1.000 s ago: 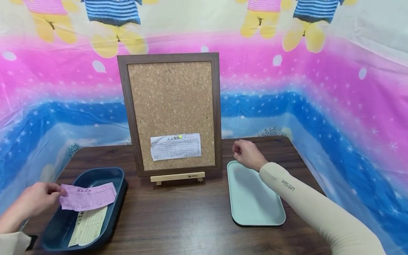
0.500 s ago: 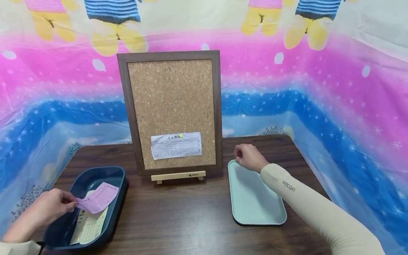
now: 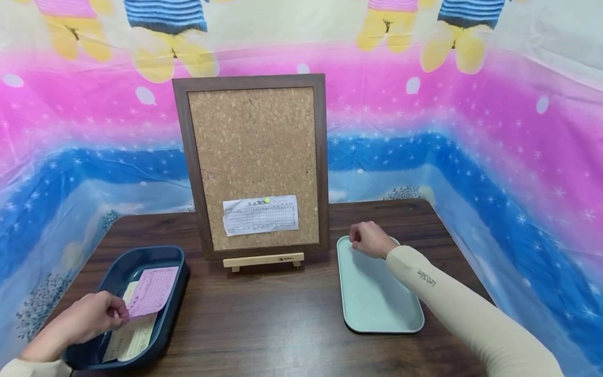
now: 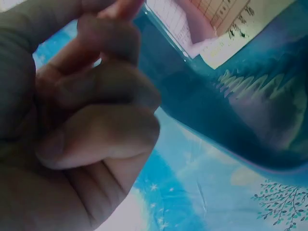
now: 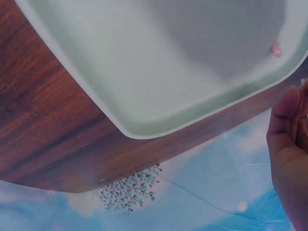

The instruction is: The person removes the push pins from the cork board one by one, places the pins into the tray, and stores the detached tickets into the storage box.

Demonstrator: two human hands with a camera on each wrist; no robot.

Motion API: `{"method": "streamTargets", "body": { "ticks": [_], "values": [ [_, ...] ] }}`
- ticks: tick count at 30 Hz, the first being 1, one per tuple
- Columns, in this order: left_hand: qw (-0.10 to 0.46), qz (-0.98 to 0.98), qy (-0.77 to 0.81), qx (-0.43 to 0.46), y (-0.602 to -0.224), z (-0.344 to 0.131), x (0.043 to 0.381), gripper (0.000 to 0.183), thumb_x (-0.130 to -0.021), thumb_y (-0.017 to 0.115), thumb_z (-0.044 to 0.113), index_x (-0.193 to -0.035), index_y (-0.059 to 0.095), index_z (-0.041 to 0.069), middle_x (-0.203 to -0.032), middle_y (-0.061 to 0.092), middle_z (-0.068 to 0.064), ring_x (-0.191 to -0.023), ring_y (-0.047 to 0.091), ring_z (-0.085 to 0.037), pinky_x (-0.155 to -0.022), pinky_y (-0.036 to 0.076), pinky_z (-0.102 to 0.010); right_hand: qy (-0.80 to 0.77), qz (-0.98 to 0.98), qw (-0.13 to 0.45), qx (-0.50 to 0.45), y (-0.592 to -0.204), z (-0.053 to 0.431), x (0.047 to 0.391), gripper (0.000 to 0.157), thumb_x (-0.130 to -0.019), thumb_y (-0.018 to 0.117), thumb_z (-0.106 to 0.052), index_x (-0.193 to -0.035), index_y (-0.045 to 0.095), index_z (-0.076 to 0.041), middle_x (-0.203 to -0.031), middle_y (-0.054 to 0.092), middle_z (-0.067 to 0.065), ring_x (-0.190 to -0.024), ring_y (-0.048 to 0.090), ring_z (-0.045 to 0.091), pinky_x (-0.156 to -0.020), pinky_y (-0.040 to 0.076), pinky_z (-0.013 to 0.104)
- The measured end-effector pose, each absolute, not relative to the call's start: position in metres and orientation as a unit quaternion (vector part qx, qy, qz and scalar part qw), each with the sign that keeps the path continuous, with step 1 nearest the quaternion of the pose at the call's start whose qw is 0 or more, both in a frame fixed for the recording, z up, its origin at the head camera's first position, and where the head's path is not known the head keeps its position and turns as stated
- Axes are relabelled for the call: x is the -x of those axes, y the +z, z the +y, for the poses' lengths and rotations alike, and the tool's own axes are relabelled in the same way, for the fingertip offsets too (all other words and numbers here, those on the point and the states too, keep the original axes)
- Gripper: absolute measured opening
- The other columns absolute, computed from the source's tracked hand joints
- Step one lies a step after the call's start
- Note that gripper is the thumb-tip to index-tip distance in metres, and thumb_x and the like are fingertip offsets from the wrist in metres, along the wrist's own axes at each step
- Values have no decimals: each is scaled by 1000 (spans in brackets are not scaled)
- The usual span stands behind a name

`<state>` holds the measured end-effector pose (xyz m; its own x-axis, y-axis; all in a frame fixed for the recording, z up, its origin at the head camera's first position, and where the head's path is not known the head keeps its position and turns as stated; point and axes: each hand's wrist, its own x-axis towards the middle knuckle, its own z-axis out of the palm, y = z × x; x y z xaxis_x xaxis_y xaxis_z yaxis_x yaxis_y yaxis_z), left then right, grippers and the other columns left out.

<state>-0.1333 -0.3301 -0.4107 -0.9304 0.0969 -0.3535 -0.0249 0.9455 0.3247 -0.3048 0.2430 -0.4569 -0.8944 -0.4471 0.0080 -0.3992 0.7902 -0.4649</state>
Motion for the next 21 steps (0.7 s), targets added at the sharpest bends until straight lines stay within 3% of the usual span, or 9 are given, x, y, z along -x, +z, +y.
{"method": "streamTargets", "body": {
  "ticks": [6, 21],
  "values": [
    [199, 967, 159, -22, -413, -327, 133, 13, -80, 67, 5, -74, 65, 16, -64, 50, 1, -58, 45, -16, -53, 36, -33, -235, 945, 60, 218, -465, 247, 306, 2, -85, 64, -2, -83, 62, -3, -72, 56, -1, -63, 50, 15, -57, 42, 32],
    [233, 960, 152, -21, -417, -328, 137, 17, -78, 62, -2, -76, 66, 14, -75, 55, 0, -65, 47, -17, -57, 38, -33, -241, 939, 54, 237, -477, 247, 305, 11, -82, 61, 4, -79, 63, -7, -69, 56, -3, -61, 49, 12, -56, 42, 30]
  ]
}}
